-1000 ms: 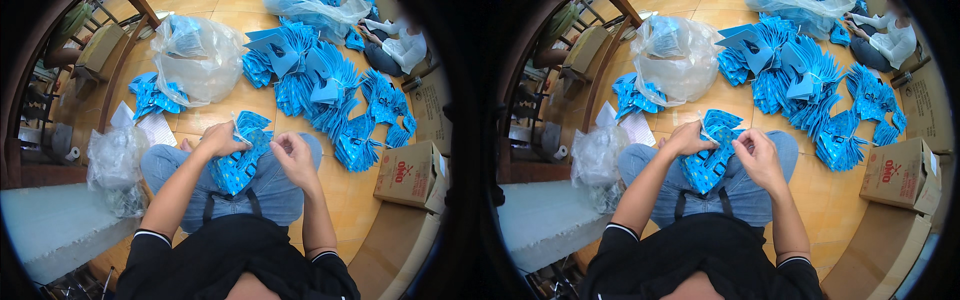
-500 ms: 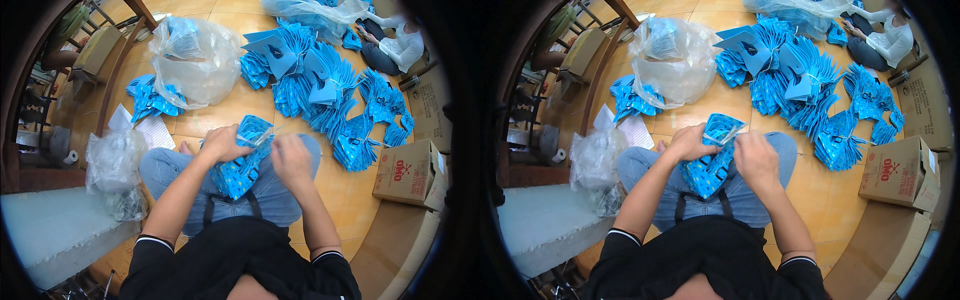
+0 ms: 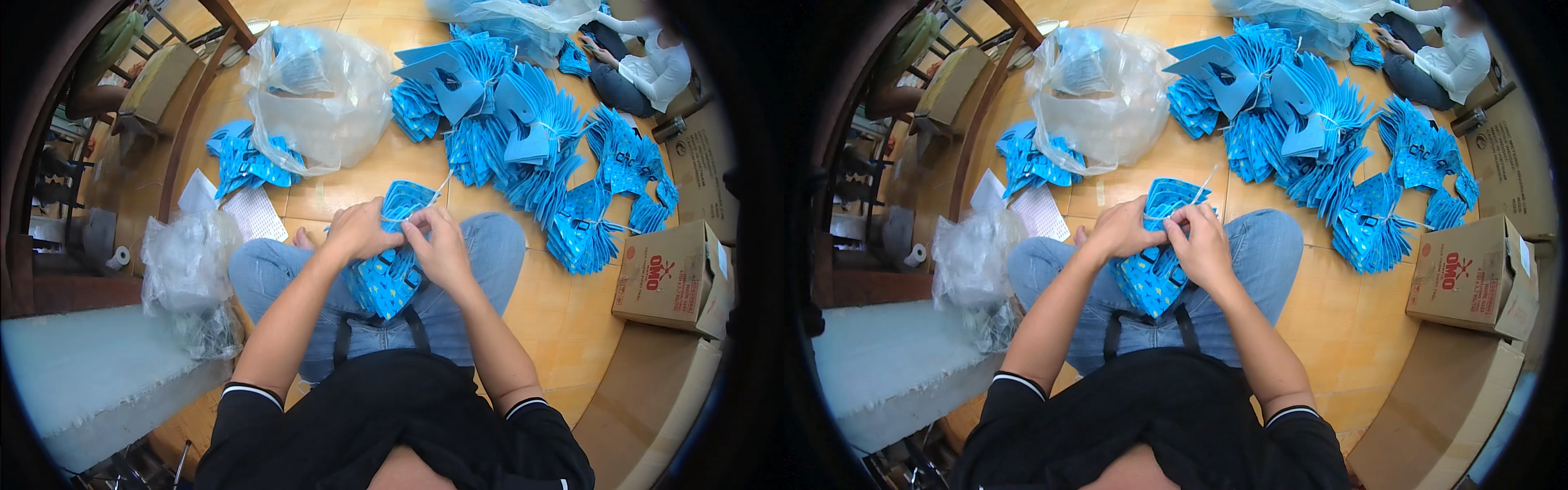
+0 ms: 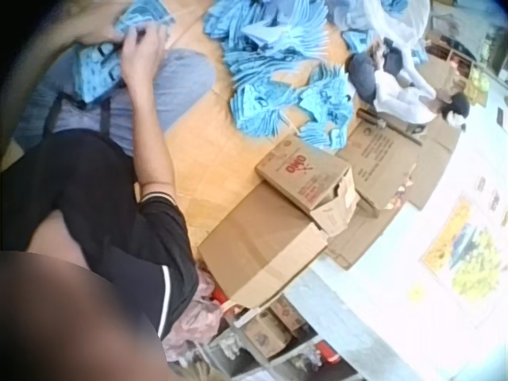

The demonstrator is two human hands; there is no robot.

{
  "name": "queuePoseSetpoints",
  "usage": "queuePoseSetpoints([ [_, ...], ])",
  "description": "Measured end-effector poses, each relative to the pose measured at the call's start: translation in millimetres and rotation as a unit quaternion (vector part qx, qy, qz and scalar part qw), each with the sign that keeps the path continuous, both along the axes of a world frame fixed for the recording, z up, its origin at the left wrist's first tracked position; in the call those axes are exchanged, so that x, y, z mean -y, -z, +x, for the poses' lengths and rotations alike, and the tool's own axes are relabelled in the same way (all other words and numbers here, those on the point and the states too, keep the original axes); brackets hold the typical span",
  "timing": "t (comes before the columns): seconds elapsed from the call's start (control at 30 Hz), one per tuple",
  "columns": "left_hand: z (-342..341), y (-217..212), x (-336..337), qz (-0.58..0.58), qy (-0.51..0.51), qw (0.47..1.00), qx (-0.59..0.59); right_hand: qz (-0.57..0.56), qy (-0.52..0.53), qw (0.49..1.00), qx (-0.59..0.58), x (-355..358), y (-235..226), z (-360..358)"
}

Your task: The person sits on the floor and ties bundles of blue patterned fabric with white string. They handle the fabric pieces, wrap the string around them, and secure the bundles. The person also inspects the tied bundles and adjusts the string.

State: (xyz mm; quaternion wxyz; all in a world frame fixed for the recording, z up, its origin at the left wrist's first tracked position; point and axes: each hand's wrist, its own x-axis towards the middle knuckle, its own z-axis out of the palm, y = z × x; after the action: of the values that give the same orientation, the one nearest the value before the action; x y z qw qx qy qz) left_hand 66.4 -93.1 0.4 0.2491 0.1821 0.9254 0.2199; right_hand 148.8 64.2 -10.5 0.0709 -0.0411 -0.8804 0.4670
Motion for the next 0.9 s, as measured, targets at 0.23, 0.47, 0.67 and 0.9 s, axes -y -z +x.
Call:
queuePoseSetpoints([
  [0.23,-9.0,19.0,4.8,0.007,0.059,0.998,0.012,-0.362,-0.070,0.919,0.137,-9.2,38.6,34.1],
  [0.47,-16.0,19.2,6.0,0.056,0.044,0.996,0.058,-0.306,-0.125,0.919,0.215,-21.0,31.6,23.7],
  [0.67,-8.2,6.4,0.3,0.010,0.074,0.997,0.021,-0.493,-0.104,0.859,0.090,-25.5,7.4,25.0],
  [0.9,6.6,-8.4,-9.1,-0.033,0.099,0.994,-0.028,-0.608,-0.107,0.787,-0.005,-29.5,-25.1,-4.2],
])
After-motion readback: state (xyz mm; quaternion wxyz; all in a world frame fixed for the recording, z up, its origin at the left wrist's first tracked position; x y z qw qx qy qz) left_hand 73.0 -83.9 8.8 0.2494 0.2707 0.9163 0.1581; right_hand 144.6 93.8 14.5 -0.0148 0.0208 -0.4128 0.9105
